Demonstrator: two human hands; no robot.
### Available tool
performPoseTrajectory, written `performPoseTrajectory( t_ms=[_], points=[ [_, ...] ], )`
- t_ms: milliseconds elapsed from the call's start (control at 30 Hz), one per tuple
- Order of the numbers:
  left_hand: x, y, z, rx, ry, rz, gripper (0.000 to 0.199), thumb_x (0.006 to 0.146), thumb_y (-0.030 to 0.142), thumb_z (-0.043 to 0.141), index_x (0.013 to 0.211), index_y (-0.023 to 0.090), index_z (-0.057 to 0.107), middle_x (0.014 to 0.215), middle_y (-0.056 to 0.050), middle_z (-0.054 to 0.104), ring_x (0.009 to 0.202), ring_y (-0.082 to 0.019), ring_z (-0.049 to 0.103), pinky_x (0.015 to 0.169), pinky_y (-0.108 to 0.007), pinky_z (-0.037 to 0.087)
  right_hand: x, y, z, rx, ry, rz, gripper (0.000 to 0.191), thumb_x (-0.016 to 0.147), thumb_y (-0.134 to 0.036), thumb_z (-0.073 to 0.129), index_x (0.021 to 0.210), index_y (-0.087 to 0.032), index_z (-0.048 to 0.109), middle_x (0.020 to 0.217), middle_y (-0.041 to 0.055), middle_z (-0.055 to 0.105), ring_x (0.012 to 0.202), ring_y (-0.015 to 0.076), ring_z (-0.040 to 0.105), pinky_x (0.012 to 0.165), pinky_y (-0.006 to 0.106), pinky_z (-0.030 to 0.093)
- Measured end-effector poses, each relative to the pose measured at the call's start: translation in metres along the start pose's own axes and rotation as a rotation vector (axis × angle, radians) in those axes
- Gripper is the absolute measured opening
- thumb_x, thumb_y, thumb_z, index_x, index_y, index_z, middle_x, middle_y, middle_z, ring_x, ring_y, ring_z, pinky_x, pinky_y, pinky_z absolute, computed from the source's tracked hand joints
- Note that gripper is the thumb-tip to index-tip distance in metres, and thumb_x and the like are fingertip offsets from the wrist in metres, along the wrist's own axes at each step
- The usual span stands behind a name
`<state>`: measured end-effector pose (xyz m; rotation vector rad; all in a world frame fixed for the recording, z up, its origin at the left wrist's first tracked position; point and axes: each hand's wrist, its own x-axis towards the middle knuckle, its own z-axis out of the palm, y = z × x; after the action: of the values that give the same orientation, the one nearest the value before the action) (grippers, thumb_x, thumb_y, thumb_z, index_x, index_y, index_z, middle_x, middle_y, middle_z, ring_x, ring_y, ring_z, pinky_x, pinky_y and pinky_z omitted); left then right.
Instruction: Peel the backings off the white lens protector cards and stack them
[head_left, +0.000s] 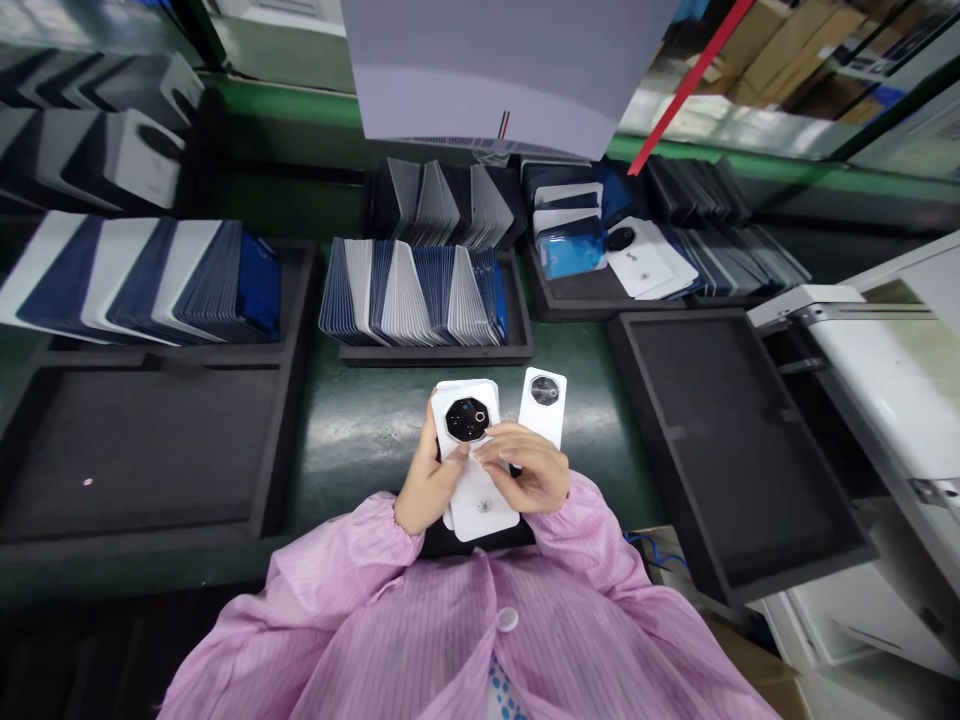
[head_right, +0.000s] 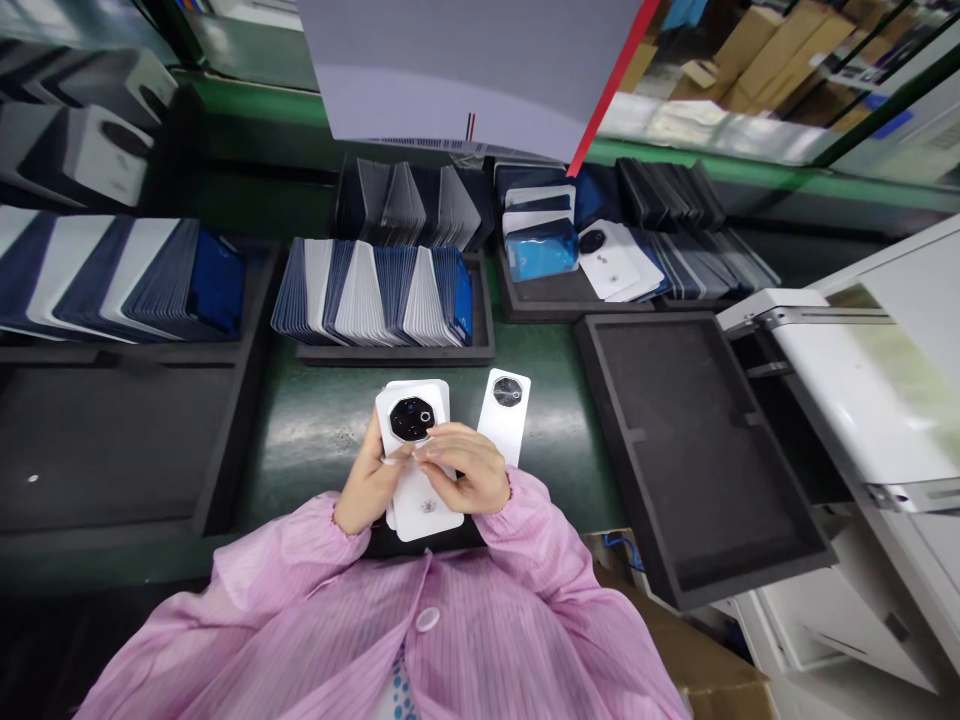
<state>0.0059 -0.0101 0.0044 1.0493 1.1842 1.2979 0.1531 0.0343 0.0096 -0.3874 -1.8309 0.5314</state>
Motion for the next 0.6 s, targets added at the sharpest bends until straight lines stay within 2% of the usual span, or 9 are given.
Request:
performPoseTrajectory(
  t_ms=[133,267,600],
  points=[
    [-0.0001,0.0009,-0.0003,-0.003,-0.004,0.002,0.076,0.088,0.043,0.057,0.152,0.026,0.018,0.153,-0.010,0.036,0.137,-0.025,0.041,0.114,-0.036,0.029,-0.0018,-0.0002,0.0003,-0.002,0.006,0.026,0.065,0.077,-0.003,0.065,0.133,-0.030,0.047,0.084,-0.0004,0.077,0.071,0.0180,0.075,0.079,0.038,0.064],
    [-0.0008,0.0005,0.0001,-0.001,0.007,-0.008,0.077,0.088,0.043,0.057,0.152,0.026,0.017,0.154,-0.010,0.036,0.137,-0.025,0.041,0.114,-0.035,0.029,-0.0025,-0.0005,-0.0001,0.033,-0.012,0.002,0.069,0.073,0.002,0.066,0.134,-0.026,0.048,0.089,0.0021,0.077,0.074,0.0180,0.075,0.081,0.038,0.063],
    [-0.0016,-0.0026,-0.0013,0.051,0.006,0.029,0.075,0.089,0.039,0.056,0.152,0.025,0.018,0.153,-0.010,0.037,0.138,-0.024,0.041,0.113,-0.034,0.031,0.0020,-0.0047,0.0001,0.015,0.001,-0.002,0.061,0.074,0.002,0.064,0.129,-0.023,0.053,0.085,0.0036,0.077,0.074,0.0175,0.075,0.080,0.037,0.062]
  ],
)
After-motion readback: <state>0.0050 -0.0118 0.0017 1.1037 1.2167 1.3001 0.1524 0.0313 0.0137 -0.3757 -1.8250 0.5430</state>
